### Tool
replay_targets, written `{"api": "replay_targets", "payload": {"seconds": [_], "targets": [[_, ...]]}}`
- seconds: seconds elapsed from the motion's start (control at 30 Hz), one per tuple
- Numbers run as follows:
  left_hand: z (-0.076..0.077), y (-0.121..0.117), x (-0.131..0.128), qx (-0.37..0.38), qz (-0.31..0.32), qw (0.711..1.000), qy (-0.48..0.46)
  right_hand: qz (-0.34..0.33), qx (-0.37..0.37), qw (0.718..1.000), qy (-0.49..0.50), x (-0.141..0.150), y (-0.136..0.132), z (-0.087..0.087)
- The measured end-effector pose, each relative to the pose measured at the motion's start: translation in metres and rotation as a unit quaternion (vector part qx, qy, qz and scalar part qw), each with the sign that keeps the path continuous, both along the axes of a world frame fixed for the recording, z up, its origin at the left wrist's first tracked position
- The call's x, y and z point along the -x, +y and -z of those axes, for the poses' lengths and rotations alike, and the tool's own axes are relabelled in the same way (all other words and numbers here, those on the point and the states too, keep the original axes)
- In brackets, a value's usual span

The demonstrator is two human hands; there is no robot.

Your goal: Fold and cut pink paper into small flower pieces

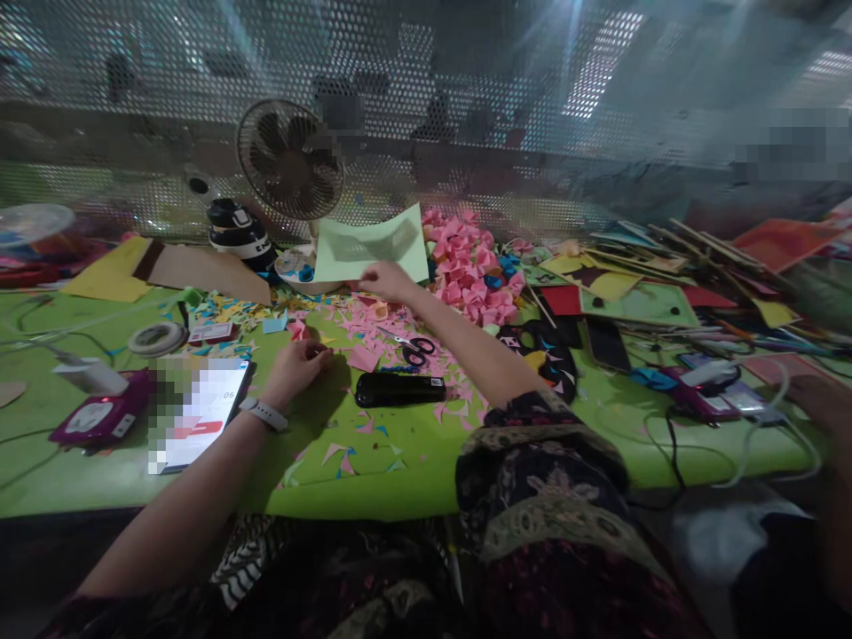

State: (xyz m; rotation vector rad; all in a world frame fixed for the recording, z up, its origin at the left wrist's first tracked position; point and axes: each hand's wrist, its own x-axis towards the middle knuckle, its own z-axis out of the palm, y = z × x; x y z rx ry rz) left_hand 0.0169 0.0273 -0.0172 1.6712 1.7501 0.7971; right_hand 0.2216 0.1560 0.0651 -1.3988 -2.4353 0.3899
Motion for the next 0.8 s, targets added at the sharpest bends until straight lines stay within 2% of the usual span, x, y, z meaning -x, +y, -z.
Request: {"api": "replay_targets", "payload": {"seconds": [0.1, 0.17, 0.3, 0.47, 0.67, 0.8], "targets": [[0.002, 0.000, 0.000, -0.005, 0.005, 1.000, 0.009, 0.053, 0.016, 0.998, -0.030, -0.063, -0.004, -0.012], [0.003, 0.000, 0.000, 0.003, 0.010, 1.000, 0.011, 0.057, 0.052, 0.994, -0.075, -0.098, -0.010, -0.015], [0.002, -0.003, -0.001, 0.013, 0.018, 0.999, 0.028, 0.066, 0.120, 0.975, -0.174, -0.146, -0.032, -0.011], [-0.007, -0.007, -0.002, 0.026, 0.004, 0.999, 0.028, 0.133, 0.078, 0.945, -0.290, -0.173, -0.059, -0.004], [-0.003, -0.002, 0.002, -0.031, -0.036, 0.998, 0.032, 0.238, 0.043, 0.916, -0.320, -0.186, -0.073, 0.006], [0.003, 0.001, 0.005, -0.064, -0.056, 0.996, -0.012, 0.183, 0.079, 0.934, -0.296, -0.184, -0.075, 0.007]]}}
